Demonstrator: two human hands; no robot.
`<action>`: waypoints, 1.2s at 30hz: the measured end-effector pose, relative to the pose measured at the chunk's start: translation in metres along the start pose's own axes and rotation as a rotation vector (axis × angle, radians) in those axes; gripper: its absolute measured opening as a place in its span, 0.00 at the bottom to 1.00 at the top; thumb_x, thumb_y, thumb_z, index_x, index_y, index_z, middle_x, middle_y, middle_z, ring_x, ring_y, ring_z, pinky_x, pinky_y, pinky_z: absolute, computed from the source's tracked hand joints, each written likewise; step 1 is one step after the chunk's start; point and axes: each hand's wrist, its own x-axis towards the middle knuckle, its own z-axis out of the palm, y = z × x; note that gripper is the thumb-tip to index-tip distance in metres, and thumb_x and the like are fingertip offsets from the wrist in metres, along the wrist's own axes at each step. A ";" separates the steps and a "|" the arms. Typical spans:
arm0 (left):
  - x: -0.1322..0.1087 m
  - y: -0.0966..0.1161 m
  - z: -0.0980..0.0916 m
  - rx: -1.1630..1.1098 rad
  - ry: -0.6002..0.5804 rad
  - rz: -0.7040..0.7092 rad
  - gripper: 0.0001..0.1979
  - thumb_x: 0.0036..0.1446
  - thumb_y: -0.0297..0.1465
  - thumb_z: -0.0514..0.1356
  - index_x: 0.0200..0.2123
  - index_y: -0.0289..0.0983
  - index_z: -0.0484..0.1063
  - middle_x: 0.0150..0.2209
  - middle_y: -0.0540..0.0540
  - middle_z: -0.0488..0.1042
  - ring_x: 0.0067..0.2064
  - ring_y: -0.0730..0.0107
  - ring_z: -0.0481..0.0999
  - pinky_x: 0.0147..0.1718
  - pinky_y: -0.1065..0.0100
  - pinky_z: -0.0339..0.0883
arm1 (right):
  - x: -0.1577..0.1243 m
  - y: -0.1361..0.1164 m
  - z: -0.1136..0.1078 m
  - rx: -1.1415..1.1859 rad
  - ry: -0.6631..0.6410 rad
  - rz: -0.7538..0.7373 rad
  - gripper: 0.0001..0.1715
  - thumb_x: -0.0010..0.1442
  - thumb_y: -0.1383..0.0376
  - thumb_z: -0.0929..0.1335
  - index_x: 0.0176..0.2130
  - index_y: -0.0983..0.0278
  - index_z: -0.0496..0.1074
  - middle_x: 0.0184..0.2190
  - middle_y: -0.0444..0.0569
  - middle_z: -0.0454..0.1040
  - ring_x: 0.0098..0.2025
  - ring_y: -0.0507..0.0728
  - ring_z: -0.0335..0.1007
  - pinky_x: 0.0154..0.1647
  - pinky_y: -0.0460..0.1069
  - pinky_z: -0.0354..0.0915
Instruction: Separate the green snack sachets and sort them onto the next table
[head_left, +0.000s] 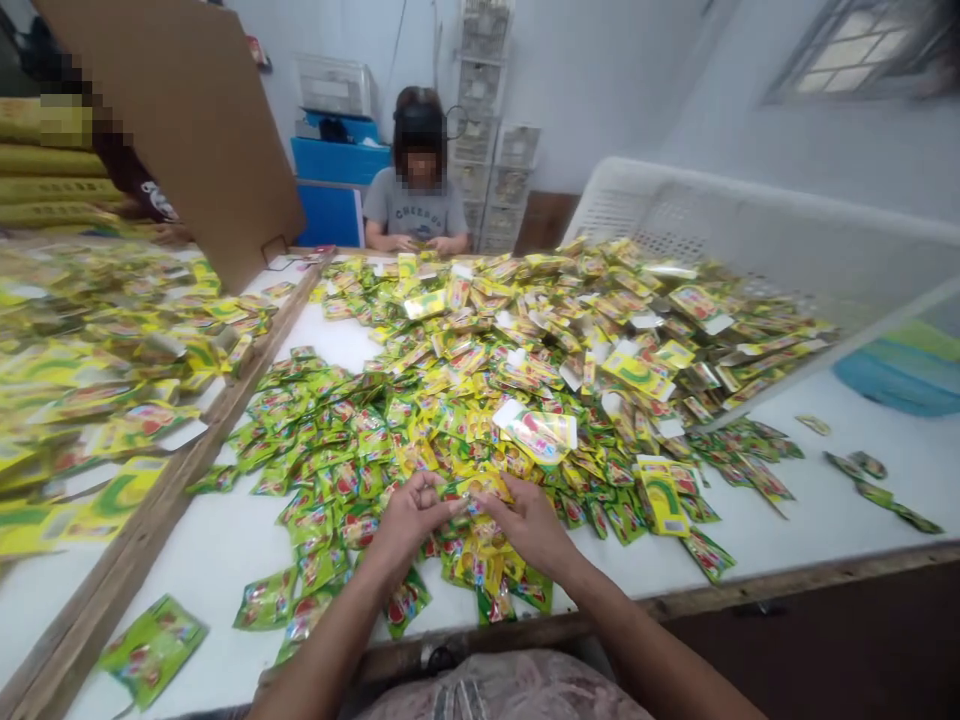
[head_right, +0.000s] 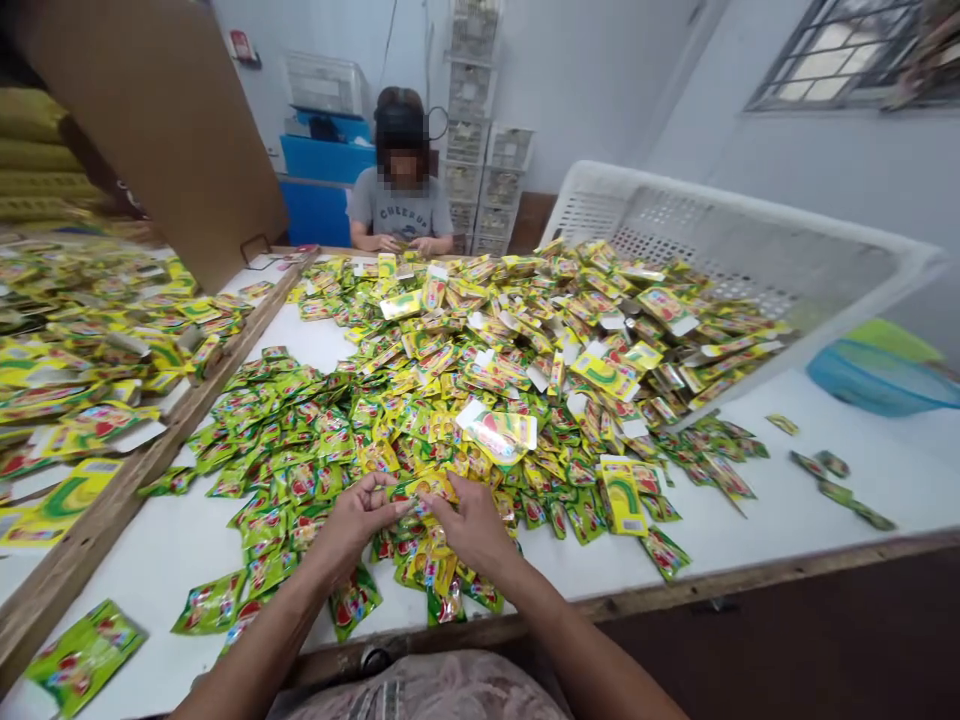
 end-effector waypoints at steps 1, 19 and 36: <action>0.002 0.001 0.002 0.006 -0.020 -0.013 0.21 0.40 0.39 0.68 0.33 0.37 0.63 0.18 0.55 0.69 0.20 0.76 0.68 0.21 0.76 0.58 | -0.003 0.000 -0.011 -0.011 0.099 -0.001 0.18 0.54 0.52 0.64 0.27 0.64 0.68 0.23 0.44 0.69 0.26 0.53 0.63 0.27 0.46 0.61; 0.035 0.000 0.029 -0.017 0.084 0.131 0.21 0.42 0.45 0.65 0.34 0.34 0.72 0.26 0.48 0.72 0.29 0.69 0.70 0.31 0.69 0.62 | 0.009 0.020 -0.023 0.322 -0.027 0.065 0.24 0.51 0.49 0.67 0.38 0.66 0.72 0.31 0.50 0.76 0.35 0.61 0.71 0.37 0.53 0.67; -0.019 0.010 -0.014 0.190 0.009 0.106 0.15 0.47 0.41 0.63 0.31 0.34 0.70 0.21 0.53 0.66 0.22 0.79 0.60 0.22 0.75 0.51 | 0.059 -0.033 -0.026 -0.442 -0.298 -0.204 0.20 0.54 0.59 0.66 0.43 0.68 0.73 0.44 0.56 0.74 0.48 0.64 0.67 0.46 0.52 0.61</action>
